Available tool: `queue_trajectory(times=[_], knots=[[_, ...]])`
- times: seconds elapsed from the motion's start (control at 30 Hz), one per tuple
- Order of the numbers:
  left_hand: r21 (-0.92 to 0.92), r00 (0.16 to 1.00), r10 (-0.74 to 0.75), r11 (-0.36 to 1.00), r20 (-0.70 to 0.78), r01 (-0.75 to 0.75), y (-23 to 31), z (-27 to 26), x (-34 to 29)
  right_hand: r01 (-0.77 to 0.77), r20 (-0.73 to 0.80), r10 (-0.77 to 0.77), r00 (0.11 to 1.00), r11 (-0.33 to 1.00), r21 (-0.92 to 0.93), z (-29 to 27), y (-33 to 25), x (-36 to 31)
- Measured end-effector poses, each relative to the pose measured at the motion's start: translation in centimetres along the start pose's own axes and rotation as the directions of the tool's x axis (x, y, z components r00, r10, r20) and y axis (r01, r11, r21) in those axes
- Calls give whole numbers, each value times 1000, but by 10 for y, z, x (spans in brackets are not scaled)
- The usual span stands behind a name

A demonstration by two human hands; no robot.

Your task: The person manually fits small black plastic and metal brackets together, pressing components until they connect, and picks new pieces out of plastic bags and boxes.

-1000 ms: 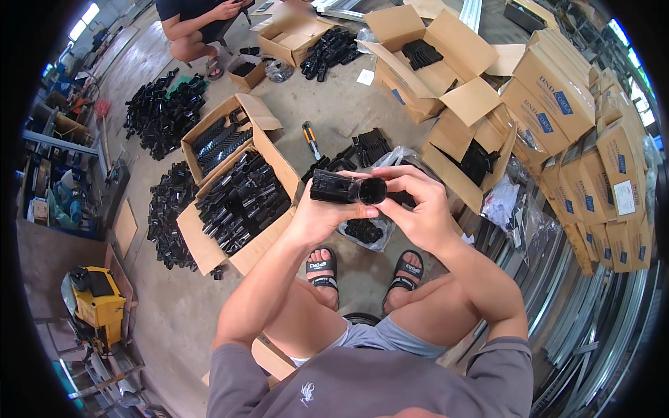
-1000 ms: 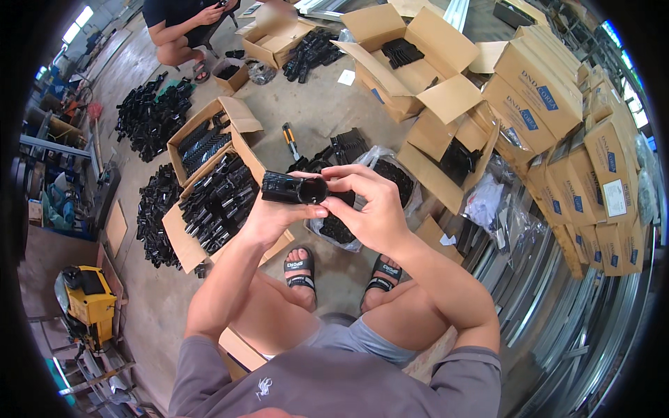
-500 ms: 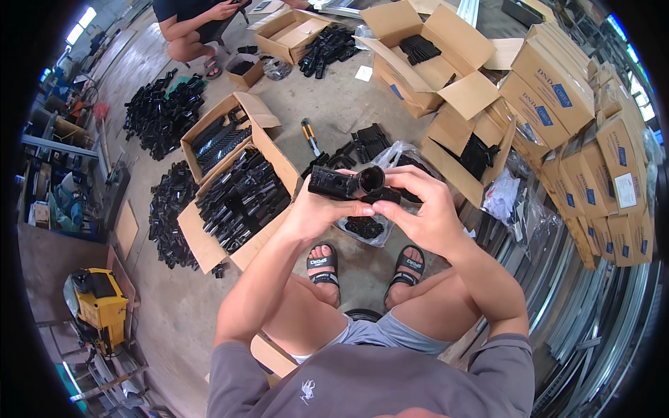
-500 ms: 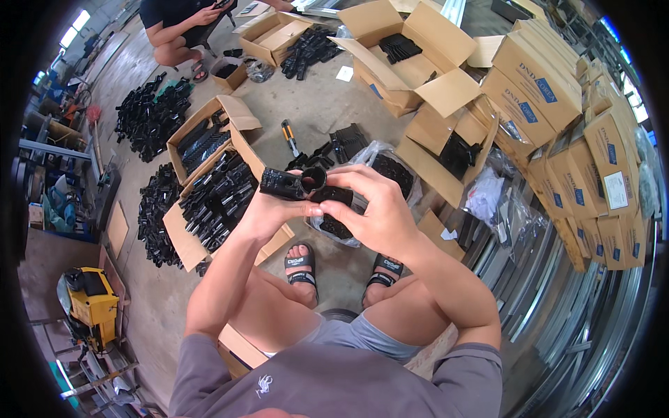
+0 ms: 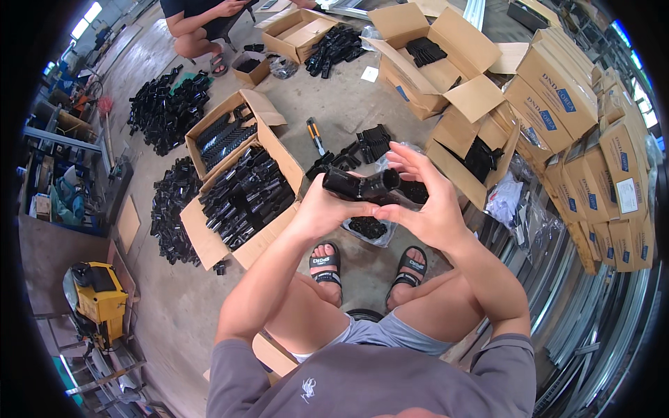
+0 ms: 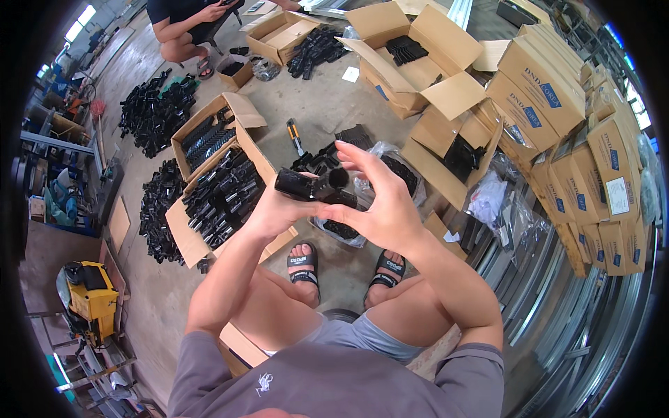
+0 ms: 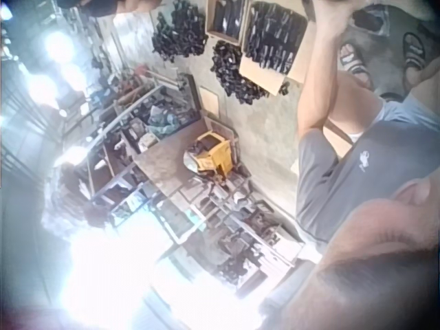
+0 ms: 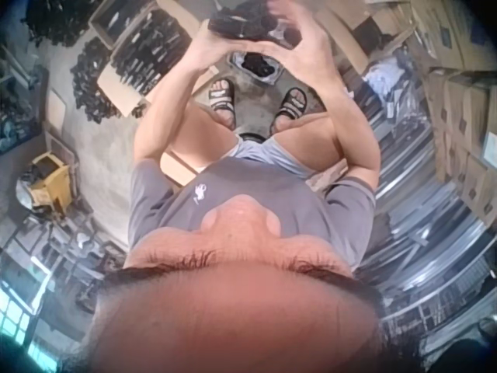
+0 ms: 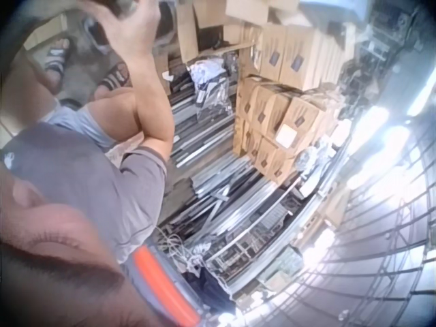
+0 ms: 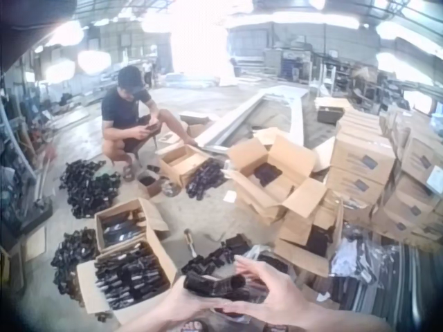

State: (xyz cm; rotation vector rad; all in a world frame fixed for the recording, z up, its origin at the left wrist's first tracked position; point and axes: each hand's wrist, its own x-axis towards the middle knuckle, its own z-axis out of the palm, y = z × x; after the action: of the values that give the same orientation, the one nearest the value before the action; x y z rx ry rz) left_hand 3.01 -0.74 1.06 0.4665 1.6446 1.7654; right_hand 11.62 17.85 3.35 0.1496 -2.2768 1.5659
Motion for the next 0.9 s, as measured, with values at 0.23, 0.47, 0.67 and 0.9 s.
queue_trajectory(times=[0.23,0.47,0.67,0.9], knots=[[690,1000,-16,724,5,8,-1,17,-6,6,291,54,955,979,-202,9,8,4],[760,997,58,650,-41,-6,10,22,-7,-235,213,240,947,971,-51,6,17,-5],[390,983,178,908,-32,-152,-18,17,-1,-312,19,334,942,855,414,6,24,-3],[231,983,171,961,-60,-153,-10,18,2,-278,-5,322,947,825,492,-5,25,0]])
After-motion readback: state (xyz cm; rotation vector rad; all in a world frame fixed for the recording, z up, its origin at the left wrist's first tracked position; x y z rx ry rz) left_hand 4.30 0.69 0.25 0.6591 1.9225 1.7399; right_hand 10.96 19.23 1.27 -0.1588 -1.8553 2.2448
